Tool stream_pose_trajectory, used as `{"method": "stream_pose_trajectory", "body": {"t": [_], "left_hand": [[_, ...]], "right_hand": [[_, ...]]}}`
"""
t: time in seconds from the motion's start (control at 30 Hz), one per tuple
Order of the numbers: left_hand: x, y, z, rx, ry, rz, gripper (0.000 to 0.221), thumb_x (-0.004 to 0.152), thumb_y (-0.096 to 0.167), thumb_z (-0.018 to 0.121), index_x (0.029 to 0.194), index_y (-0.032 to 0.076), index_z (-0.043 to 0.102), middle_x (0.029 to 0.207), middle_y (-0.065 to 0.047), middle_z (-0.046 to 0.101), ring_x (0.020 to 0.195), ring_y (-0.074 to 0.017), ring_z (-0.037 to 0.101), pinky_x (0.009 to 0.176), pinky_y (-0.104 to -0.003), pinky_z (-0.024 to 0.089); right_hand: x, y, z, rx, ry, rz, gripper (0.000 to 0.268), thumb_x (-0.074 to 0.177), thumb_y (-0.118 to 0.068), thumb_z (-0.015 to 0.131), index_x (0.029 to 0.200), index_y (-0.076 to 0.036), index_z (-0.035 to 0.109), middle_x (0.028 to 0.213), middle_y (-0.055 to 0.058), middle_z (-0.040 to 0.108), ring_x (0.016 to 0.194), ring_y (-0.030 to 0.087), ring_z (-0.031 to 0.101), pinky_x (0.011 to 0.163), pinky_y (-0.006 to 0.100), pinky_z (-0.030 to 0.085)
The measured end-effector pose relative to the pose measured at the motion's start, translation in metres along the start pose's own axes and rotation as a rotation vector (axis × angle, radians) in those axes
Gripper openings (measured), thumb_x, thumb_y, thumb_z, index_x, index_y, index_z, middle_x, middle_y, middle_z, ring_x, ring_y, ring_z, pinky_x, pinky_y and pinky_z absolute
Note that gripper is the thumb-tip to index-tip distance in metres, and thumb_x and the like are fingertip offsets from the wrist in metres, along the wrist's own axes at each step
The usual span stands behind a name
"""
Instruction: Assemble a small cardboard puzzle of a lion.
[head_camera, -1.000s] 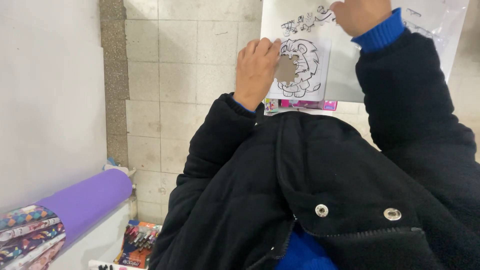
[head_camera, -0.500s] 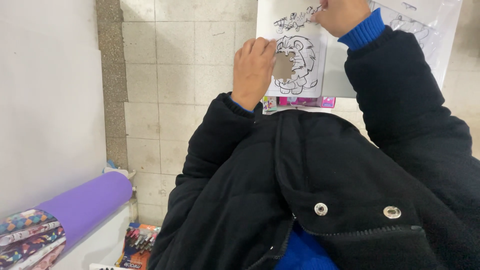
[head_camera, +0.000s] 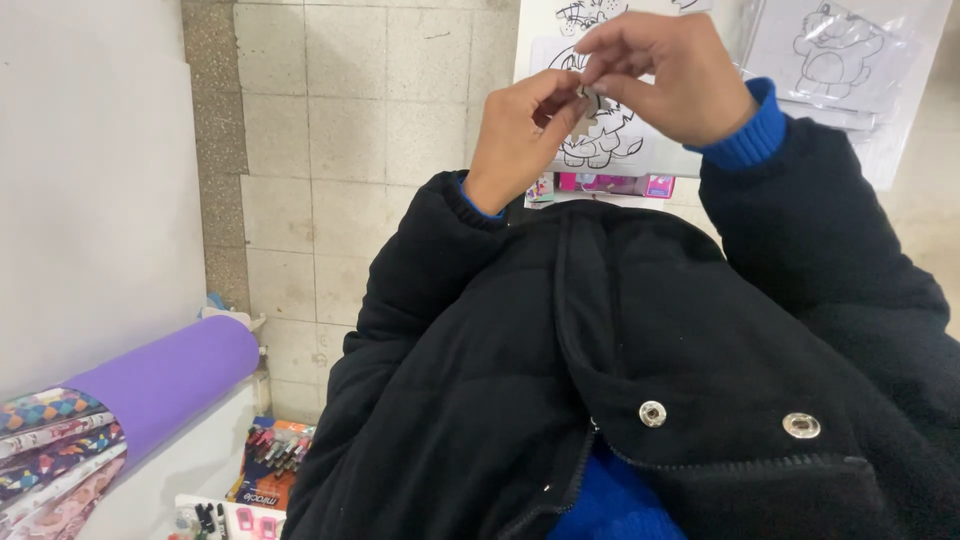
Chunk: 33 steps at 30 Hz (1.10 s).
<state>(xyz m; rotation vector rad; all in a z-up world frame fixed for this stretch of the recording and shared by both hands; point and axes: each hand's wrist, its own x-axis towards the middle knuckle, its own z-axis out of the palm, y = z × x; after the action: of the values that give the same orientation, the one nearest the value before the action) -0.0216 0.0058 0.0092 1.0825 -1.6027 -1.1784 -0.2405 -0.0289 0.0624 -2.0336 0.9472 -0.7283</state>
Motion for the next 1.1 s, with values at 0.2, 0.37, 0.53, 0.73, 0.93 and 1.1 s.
{"method": "stream_pose_trajectory", "body": {"t": [0.2,0.37,0.53,0.73,0.93,1.1], "left_hand": [[-0.007,-0.020,-0.011,-0.072,0.044,-0.040,0.023,0.102,0.004,0.065,0.125,0.001,0.069,0.097,-0.009,0.080,0.088,-0.0117,0.080,0.077,-0.025,0.064],[-0.008,-0.008,-0.008,-0.132,0.023,-0.095,0.030,0.101,0.005,0.065,0.130,0.001,0.062,0.091,-0.010,0.081,0.085,-0.0120,0.079,0.075,-0.025,0.062],[-0.008,-0.009,-0.012,-0.105,0.003,-0.089,0.030,0.101,0.007,0.065,0.131,0.002,0.062,0.086,-0.009,0.079,0.079,-0.0117,0.074,0.071,-0.027,0.060],[-0.007,-0.007,-0.024,0.273,0.064,-0.096,0.023,0.102,0.013,0.066,0.124,0.008,0.067,0.086,-0.007,0.079,0.075,-0.0156,0.078,0.071,-0.029,0.060],[0.001,-0.025,-0.027,0.791,0.051,0.300,0.041,0.096,0.004,0.066,0.136,0.008,0.059,0.130,-0.006,0.065,0.127,-0.0274,0.059,0.101,-0.038,0.053],[-0.001,-0.035,-0.024,0.847,0.020,0.274,0.070,0.099,0.008,0.067,0.159,0.008,0.033,0.128,-0.009,0.064,0.133,-0.0320,0.053,0.105,-0.046,0.045]], "right_hand": [[-0.017,0.023,0.013,-0.124,0.055,-0.061,0.025,0.106,-0.001,0.073,0.130,0.004,0.069,0.116,0.017,0.075,0.104,0.023,0.075,0.097,0.033,0.061],[-0.018,0.012,0.029,-0.193,0.040,-0.040,0.036,0.096,-0.009,0.084,0.129,0.001,0.072,0.108,0.017,0.074,0.091,0.023,0.074,0.082,0.032,0.060],[-0.020,0.017,0.030,-0.253,0.052,-0.079,0.037,0.094,-0.010,0.086,0.128,0.000,0.073,0.106,0.017,0.074,0.088,0.024,0.074,0.078,0.032,0.060],[-0.031,0.032,0.017,-0.388,0.041,-0.109,0.024,0.099,-0.011,0.082,0.121,-0.001,0.076,0.108,0.015,0.075,0.092,0.026,0.074,0.081,0.034,0.061],[-0.023,0.029,0.038,-0.536,0.022,-0.184,0.015,0.099,-0.012,0.078,0.112,-0.004,0.078,0.112,0.010,0.075,0.098,0.027,0.071,0.086,0.038,0.059],[-0.017,0.027,0.054,-0.648,0.045,-0.237,0.021,0.094,-0.006,0.076,0.115,-0.003,0.077,0.123,0.006,0.072,0.106,0.026,0.065,0.092,0.039,0.055]]}}
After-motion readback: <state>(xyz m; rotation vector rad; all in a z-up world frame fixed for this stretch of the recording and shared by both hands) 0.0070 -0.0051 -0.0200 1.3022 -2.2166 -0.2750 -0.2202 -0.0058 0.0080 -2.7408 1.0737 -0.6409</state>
